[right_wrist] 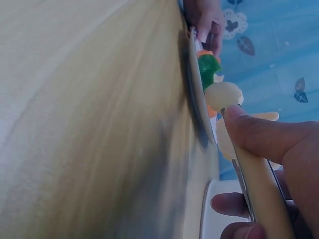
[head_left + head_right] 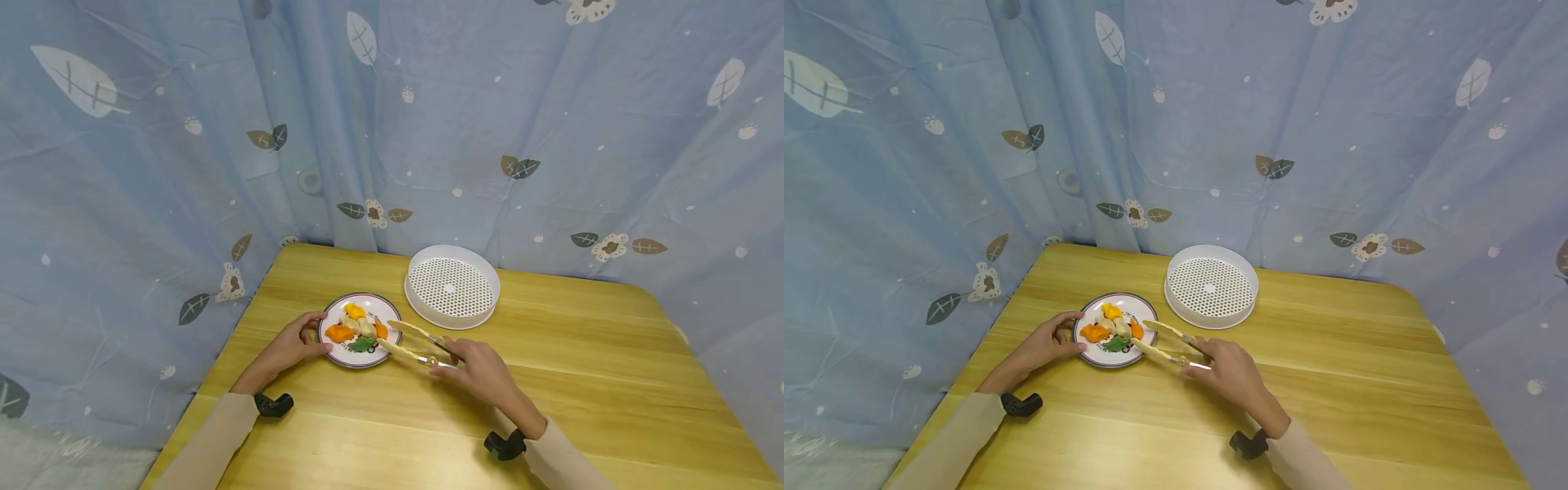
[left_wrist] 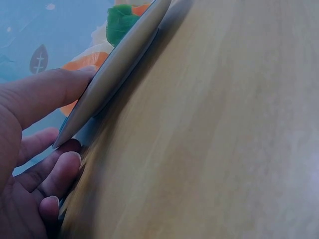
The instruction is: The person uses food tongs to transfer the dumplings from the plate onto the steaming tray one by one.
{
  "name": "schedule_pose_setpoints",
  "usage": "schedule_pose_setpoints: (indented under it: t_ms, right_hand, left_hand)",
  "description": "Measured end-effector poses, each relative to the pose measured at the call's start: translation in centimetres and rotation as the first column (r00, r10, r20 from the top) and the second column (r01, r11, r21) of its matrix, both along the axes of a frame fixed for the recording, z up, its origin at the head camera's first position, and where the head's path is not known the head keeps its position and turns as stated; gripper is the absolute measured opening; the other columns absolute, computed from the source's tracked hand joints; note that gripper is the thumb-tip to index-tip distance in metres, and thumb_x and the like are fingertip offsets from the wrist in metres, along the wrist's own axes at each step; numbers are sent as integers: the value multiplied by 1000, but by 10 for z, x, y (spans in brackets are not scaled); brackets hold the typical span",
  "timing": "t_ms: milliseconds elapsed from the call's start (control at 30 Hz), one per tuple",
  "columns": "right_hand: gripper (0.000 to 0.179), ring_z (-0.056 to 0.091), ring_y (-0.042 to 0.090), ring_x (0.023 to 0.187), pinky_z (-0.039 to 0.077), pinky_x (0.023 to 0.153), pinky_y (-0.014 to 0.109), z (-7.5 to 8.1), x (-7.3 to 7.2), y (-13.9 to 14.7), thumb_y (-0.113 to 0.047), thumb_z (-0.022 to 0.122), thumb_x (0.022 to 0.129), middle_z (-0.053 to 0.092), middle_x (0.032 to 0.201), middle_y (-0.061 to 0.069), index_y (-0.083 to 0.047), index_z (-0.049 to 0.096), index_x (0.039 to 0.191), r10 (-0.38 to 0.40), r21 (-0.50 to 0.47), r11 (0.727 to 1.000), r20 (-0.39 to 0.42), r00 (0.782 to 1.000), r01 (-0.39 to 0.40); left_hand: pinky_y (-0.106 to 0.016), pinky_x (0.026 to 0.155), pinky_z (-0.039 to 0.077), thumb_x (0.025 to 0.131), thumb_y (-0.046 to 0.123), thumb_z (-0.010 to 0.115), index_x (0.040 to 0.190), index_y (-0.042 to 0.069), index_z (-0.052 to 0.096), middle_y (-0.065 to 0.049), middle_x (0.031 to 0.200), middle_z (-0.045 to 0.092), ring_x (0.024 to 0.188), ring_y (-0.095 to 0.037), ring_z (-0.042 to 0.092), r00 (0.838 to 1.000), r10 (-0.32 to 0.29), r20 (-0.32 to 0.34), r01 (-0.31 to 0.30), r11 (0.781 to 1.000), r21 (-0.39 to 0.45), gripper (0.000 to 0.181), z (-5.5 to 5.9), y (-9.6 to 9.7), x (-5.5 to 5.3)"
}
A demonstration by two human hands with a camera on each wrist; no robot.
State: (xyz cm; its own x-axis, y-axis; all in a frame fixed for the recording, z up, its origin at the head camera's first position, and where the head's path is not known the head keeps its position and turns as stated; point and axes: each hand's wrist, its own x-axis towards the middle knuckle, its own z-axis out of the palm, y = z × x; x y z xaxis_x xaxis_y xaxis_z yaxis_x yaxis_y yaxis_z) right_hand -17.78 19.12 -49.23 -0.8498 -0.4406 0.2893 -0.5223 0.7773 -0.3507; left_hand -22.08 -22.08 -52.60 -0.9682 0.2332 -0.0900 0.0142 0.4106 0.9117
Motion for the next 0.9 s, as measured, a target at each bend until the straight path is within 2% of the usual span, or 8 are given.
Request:
schedule_pose_setpoints:
  t_ms: [233, 500, 667, 733, 900]
  right_hand:
    - [44, 40, 7, 60, 34, 53, 26, 6, -4, 0, -49, 82, 84, 43, 67, -16, -16, 72, 110, -27, 44, 999, 0, 1000, 27]
    - [42, 41, 7, 59, 35, 52, 26, 12, -4, -1, -49, 84, 82, 45, 68, -16, -17, 72, 107, -23, 97, 995, -23, 999, 25]
    - [48, 42, 8, 59, 36, 51, 26, 17, -3, -5, -51, 84, 82, 49, 70, -13, -16, 73, 113, -28, 131, 991, -33, 999, 32]
    - [48, 42, 8, 58, 35, 51, 26, 19, -3, -7, -53, 83, 82, 48, 69, -13, -17, 73, 112, -32, 148, 988, -30, 999, 36]
    - [39, 41, 8, 56, 34, 49, 27, 23, -5, -12, -54, 81, 83, 43, 65, -12, -20, 68, 97, -46, 163, 986, 11, 999, 44]
  left_hand:
    - [-29, 65, 39, 89, 24, 84, 150, 11, 49, -19, 129, 50, 78, -24, 47, 1000, 1, -4, -1, 1000, 3, 71, 0, 0, 0]
    - [-30, 66, 39, 88, 25, 85, 148, 12, 51, -18, 130, 51, 78, -25, 47, 1000, 17, 5, -17, 1000, -5, 70, 0, 1, -1]
    - [-29, 64, 37, 89, 22, 84, 149, 9, 49, -20, 130, 50, 77, -25, 45, 1000, 19, 0, -19, 1000, -3, 70, 1, 2, 0]
    - [-29, 63, 37, 89, 21, 83, 150, 8, 48, -21, 131, 49, 77, -25, 45, 1000, 24, -1, -24, 1000, 1, 71, 2, 3, 1]
    - [-29, 63, 37, 90, 20, 83, 149, 8, 48, -20, 127, 51, 76, -25, 45, 1000, 27, -4, -27, 1000, -5, 70, 3, 3, 2]
